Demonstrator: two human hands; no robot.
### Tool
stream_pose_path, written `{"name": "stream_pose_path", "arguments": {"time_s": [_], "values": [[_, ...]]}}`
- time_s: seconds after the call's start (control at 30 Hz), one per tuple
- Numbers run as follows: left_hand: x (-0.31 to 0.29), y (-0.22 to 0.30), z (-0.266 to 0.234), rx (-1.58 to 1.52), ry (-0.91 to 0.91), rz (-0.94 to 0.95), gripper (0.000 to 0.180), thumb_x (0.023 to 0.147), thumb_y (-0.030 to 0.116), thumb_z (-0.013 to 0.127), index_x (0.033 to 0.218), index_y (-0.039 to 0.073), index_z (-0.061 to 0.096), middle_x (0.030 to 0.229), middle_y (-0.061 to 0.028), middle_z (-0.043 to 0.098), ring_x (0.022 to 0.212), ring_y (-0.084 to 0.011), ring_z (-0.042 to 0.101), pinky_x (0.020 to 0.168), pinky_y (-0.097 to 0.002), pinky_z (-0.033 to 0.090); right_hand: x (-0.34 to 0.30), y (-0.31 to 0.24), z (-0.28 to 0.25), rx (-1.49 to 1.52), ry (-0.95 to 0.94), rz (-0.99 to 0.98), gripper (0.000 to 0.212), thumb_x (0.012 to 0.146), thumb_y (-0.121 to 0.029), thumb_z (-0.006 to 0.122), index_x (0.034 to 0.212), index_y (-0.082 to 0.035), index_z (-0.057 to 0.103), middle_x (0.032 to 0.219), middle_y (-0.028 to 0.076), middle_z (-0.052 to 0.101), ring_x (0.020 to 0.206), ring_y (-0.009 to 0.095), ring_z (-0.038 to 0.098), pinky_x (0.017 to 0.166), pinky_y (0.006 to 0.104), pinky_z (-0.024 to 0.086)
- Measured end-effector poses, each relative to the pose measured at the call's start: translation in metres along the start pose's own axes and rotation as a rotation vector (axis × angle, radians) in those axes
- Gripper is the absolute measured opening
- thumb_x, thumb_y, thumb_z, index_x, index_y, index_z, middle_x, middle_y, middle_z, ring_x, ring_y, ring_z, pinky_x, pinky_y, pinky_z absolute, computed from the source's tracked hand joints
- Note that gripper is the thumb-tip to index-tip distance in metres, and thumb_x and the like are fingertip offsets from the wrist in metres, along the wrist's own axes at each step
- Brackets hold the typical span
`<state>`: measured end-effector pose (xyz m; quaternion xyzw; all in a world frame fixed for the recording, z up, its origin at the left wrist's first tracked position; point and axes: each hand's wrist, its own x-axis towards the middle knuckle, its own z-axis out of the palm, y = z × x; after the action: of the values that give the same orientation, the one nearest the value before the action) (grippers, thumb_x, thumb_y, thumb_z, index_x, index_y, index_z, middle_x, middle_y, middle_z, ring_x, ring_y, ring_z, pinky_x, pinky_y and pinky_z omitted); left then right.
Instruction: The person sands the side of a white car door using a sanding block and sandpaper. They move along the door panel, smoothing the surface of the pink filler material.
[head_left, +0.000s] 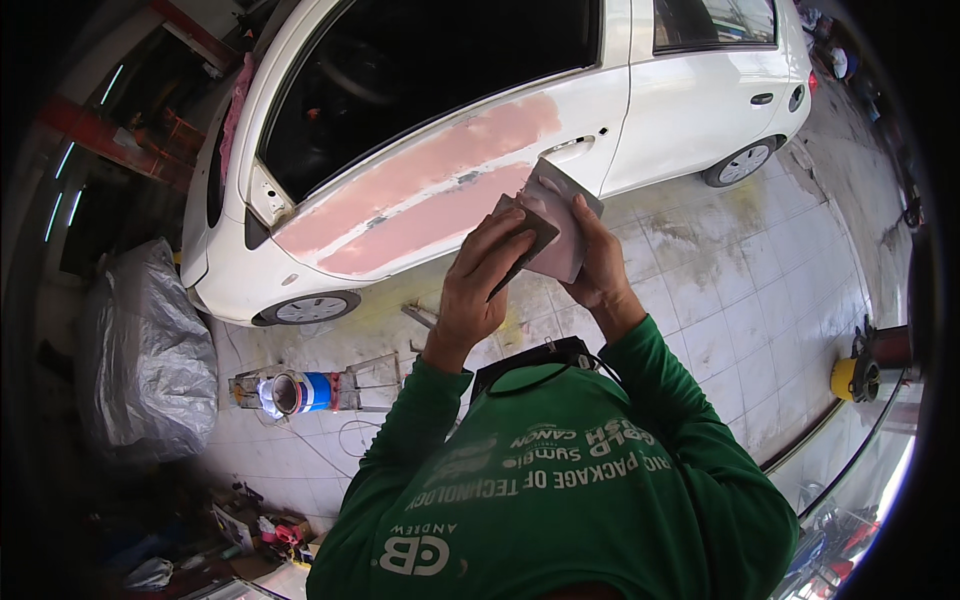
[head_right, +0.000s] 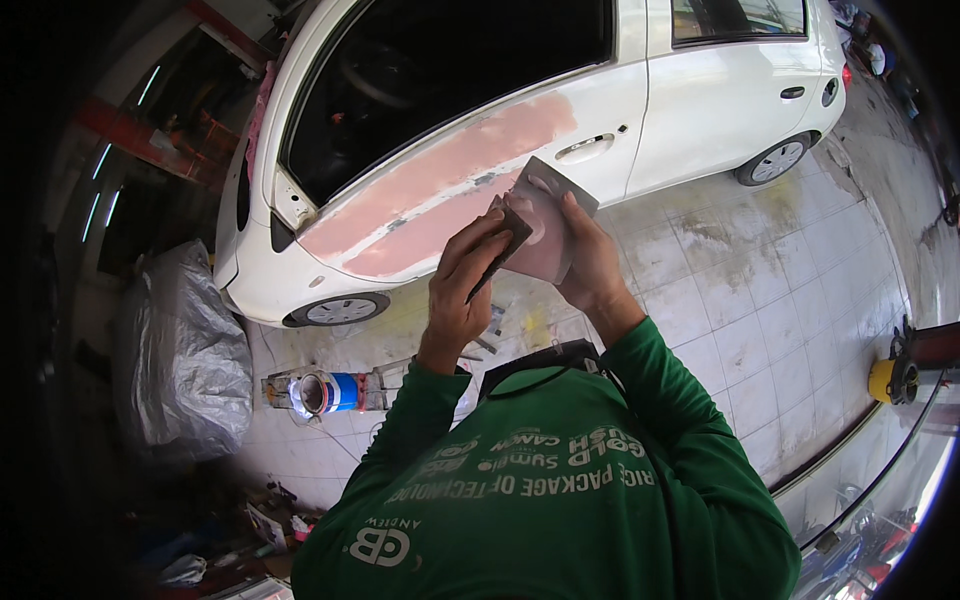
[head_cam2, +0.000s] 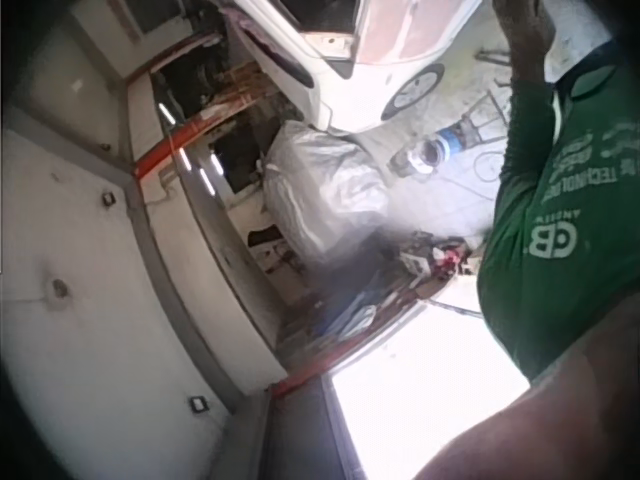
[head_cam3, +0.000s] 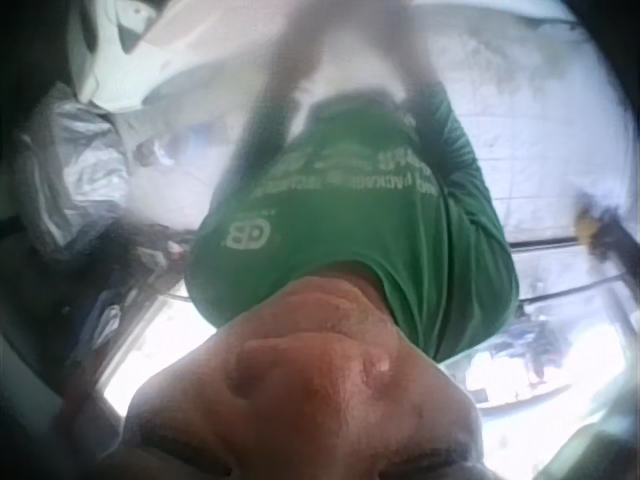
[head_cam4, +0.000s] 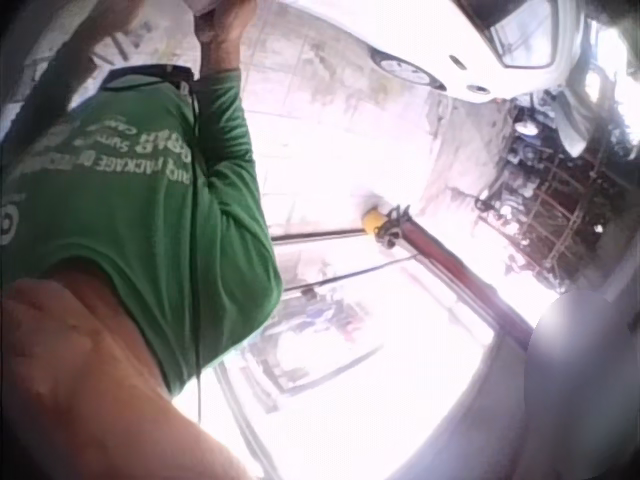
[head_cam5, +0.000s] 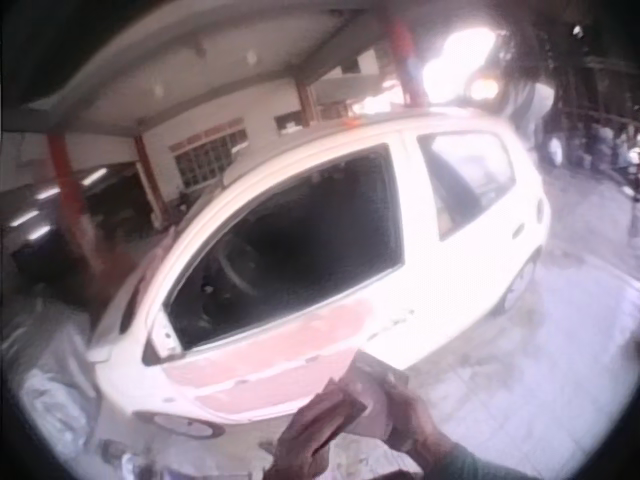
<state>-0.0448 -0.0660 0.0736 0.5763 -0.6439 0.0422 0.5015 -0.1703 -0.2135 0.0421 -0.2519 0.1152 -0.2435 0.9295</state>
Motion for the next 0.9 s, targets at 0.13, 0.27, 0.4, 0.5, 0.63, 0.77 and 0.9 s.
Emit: {"name": "stream_pose_path", "arguments": {"time_s": [0.13,0.27,0.4,0.5,0.63,0.77,0.9], "values": [[-0.035,-0.043,-0.008,0.237,-0.18,-0.073,0.042,0.088,-0.011,0.063,0.125,0.007,0.075,0.141,-0.013,0.065,0.13,-0.0357,0.063,0.107,-0.0469,0.055,-0.014,0.0,-0.03,-0.088,0.028,0.07,0.063,0.114,-0.048,0.039,0.161,-0.005,0.04,0.152,0.018,0.057,0.138,0.03,0.058,0.115,0.0462,0.051],[-0.047,-0.05,-0.021,0.214,-0.222,-0.16,0.042,0.089,-0.011,0.061,0.122,0.009,0.076,0.131,-0.0108,0.07,0.122,-0.0337,0.067,0.103,-0.0451,0.057,-0.014,-0.008,-0.025,-0.019,-0.027,0.039,0.069,0.113,-0.053,0.04,0.161,-0.004,0.04,0.151,0.017,0.057,0.139,0.03,0.058,0.115,0.0464,0.05],[-0.036,-0.057,-0.043,0.176,-0.067,-0.201,0.045,0.087,-0.014,0.057,0.123,0.006,0.076,0.127,-0.0119,0.072,0.118,-0.0328,0.069,0.101,-0.0438,0.058,-0.008,-0.022,-0.013,-0.038,-0.182,-0.015,0.07,0.112,-0.056,0.043,0.159,-0.003,0.043,0.147,0.018,0.06,0.137,0.029,0.059,0.113,0.0436,0.051],[0.001,-0.051,-0.055,0.121,0.012,-0.169,0.045,0.087,-0.014,0.057,0.122,0.006,0.076,0.128,-0.0136,0.073,0.121,-0.0335,0.069,0.1,-0.043,0.059,-0.009,-0.023,-0.001,-0.386,-0.115,-0.001,0.068,0.113,-0.054,0.042,0.157,-0.001,0.046,0.144,0.021,0.061,0.131,0.028,0.062,0.109,0.0409,0.053],[0.026,-0.051,-0.034,0.186,-0.109,-0.049,0.046,0.081,-0.013,0.061,0.116,0.012,0.078,0.122,-0.0051,0.077,0.122,-0.0307,0.07,0.099,-0.0433,0.06,-0.009,-0.013,0.017,-0.973,-0.029,-0.067,0.062,0.115,-0.048,0.042,0.143,0.005,0.056,0.13,0.02,0.069,0.116,0.026,0.069,0.1,0.0373,0.056],[-0.008,-0.028,0.001,0.047,-0.298,-0.08,0.049,0.078,-0.017,0.059,0.115,0.007,0.078,0.122,-0.0077,0.078,0.12,-0.0323,0.071,0.108,-0.0422,0.055,0.019,-0.001,-0.031,-0.725,0.083,-0.232,0.048,0.112,-0.037,0.052,0.128,0.006,0.064,0.116,0.017,0.074,0.097,0.025,0.075,0.086,0.0353,0.06],[-0.015,-0.01,-0.028,0.107,-0.38,-0.002,0.049,0.074,-0.017,0.061,0.112,0.008,0.08,0.124,-0.0054,0.078,0.121,-0.0278,0.072,0.11,-0.0422,0.054,0.029,-0.01,-0.058,-0.13,0.301,0.061,0.04,0.111,-0.032,0.054,0.132,0.002,0.061,0.117,0.014,0.074,0.103,0.027,0.076,0.086,0.0388,0.064]]}}
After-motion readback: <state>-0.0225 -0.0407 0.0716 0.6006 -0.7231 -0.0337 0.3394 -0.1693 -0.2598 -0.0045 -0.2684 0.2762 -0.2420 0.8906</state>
